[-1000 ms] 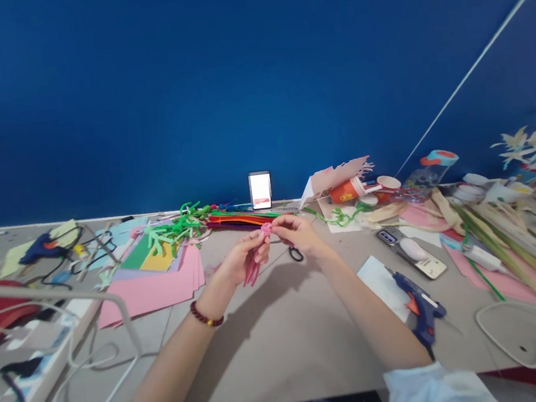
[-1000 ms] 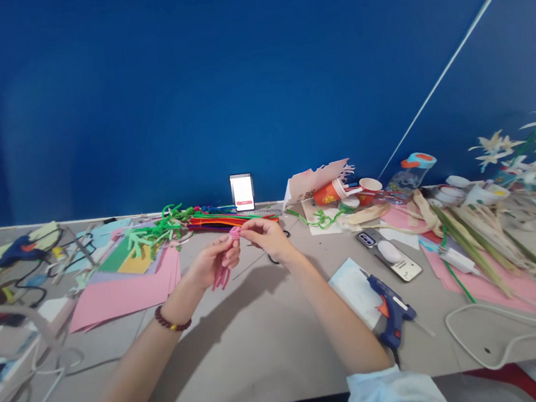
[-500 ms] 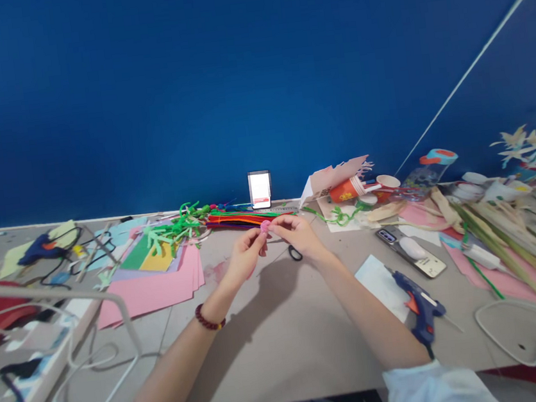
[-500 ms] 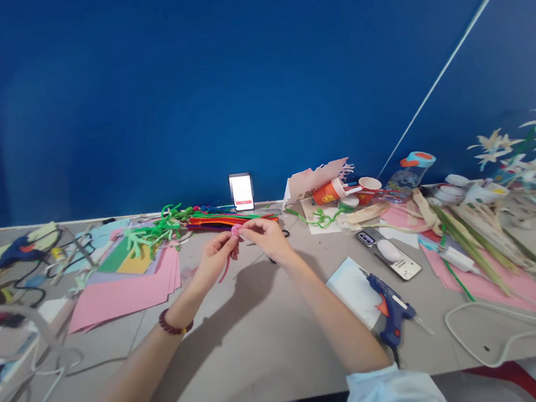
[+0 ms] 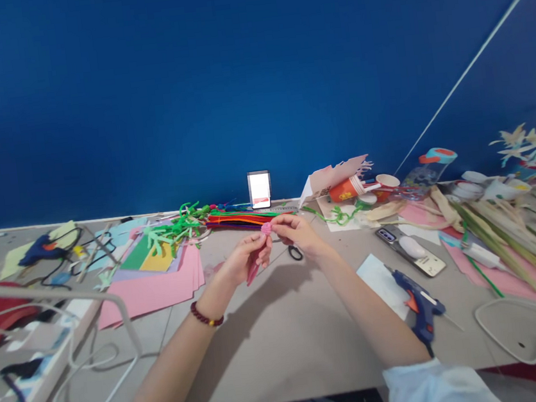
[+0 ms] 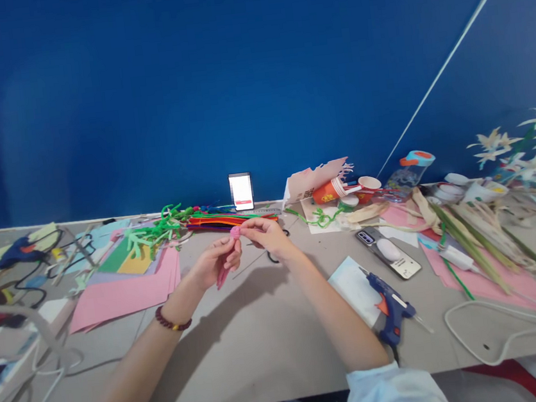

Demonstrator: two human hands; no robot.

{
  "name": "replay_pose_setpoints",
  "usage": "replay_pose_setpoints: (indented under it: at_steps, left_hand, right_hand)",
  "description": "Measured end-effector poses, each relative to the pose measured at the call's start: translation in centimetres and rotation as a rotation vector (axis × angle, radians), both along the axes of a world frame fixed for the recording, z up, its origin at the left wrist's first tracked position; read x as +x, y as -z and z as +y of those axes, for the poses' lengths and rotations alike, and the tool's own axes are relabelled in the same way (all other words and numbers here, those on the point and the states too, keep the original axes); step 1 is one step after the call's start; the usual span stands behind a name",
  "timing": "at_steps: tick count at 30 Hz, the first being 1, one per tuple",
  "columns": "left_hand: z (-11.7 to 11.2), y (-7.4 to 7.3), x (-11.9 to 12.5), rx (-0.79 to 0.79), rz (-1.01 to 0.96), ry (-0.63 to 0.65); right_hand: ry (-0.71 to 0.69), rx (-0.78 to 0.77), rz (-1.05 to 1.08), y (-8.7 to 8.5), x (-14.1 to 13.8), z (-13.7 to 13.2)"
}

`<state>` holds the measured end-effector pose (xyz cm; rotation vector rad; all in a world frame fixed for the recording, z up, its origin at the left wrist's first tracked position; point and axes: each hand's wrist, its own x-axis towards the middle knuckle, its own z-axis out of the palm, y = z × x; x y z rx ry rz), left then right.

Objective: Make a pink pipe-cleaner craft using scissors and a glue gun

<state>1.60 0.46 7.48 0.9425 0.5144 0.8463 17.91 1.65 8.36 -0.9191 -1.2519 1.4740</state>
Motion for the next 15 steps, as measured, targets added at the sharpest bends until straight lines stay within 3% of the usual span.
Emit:
replay_pose_setpoints:
  at_steps: [5,12,15]
  left_hand:
    - [-0.17,-0.04,0.11,-0.009,-0.060,0.051]
    - [0.15,0.21,0.12,0.001,-0.009,0.029]
    - [0.14,0.48,0.48,0.163,0.193,-0.172]
  right_hand:
    - [-0.014,-0.028,0.078,-0.32,-0.34,-0.22]
    - [-0.005,-0.003,0.058,-0.65,-0.40,-0.45]
    - [0.068,0.026,0.026,-0.54,-0.57,-0.45]
